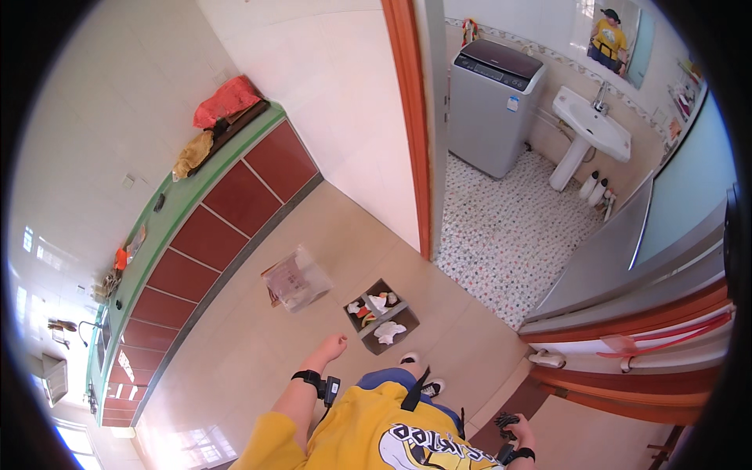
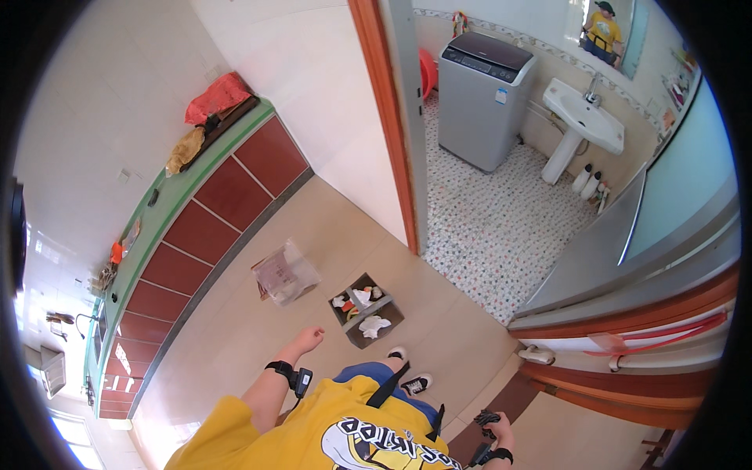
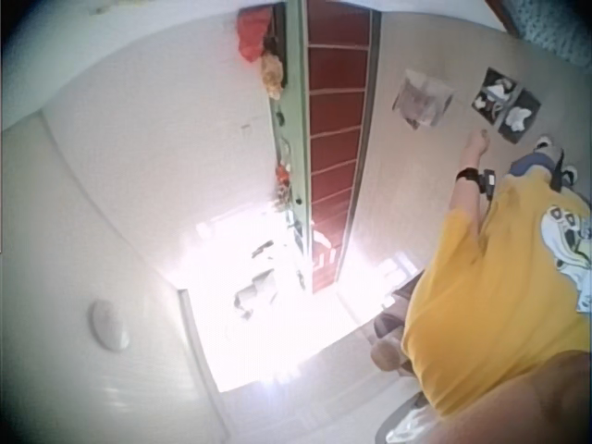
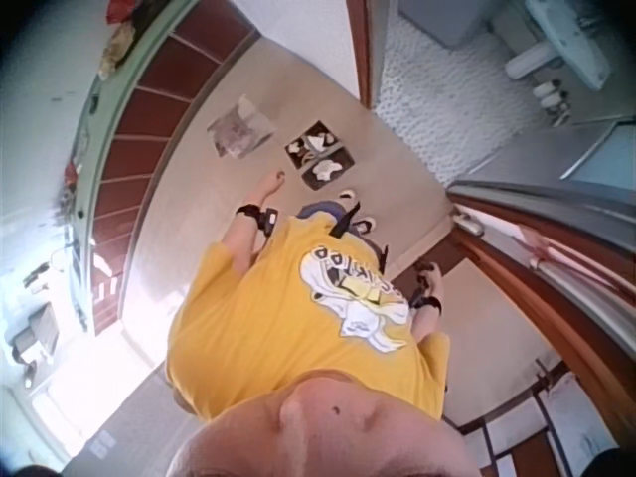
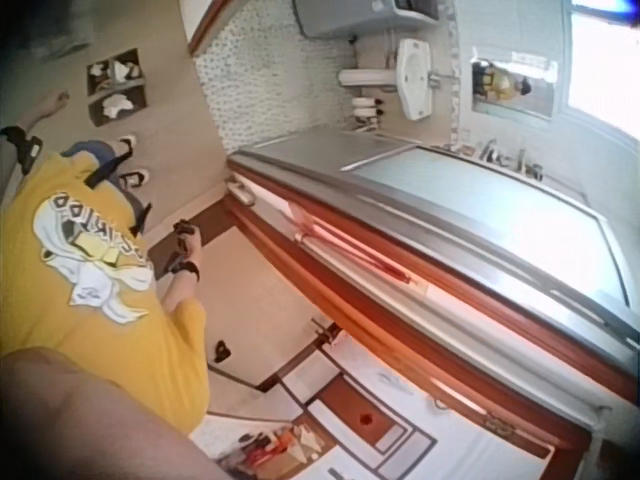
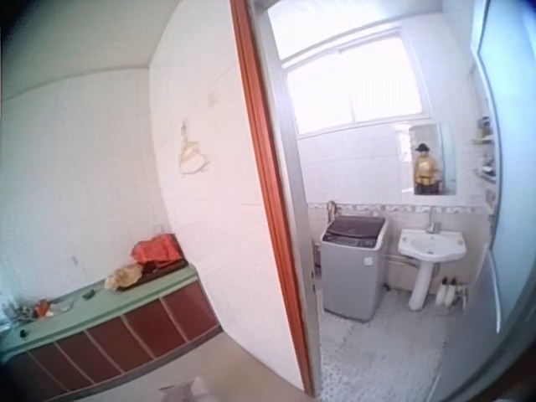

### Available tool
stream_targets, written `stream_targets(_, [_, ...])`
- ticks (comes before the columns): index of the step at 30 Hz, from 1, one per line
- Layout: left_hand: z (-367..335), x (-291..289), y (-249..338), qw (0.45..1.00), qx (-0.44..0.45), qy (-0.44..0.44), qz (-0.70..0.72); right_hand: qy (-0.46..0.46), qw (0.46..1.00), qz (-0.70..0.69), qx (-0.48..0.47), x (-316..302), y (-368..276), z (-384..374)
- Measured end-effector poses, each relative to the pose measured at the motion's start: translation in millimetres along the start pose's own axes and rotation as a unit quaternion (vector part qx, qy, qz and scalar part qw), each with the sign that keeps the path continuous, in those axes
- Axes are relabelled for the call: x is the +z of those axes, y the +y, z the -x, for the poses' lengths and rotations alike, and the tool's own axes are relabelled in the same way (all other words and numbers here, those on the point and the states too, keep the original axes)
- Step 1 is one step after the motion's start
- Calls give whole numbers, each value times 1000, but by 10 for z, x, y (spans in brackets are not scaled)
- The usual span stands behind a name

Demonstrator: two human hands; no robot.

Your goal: The person picks up a pair of socks from a counter, brings them to a bathroom sink, and washes them by hand under running water.

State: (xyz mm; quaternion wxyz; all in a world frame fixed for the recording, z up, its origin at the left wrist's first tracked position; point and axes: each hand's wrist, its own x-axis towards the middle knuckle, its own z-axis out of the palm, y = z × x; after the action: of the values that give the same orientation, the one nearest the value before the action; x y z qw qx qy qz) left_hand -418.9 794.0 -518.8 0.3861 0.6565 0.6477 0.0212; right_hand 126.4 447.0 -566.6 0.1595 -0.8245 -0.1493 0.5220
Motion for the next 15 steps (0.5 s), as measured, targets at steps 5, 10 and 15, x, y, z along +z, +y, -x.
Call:
stream_targets(5, [-323, 119, 317, 999, -21, -29, -33, -49, 996, 28, -61, -210, -997, -299])
stream_targets(10, [-990, 324, 1031, 985, -46, -129, -105, -47, 994, 58, -81, -449, -1751, -759])
stream_targets(15, [-2222, 478, 1604, 985, 44, -134, -102, -51, 995, 4, -86, -895, -2507, -1145])
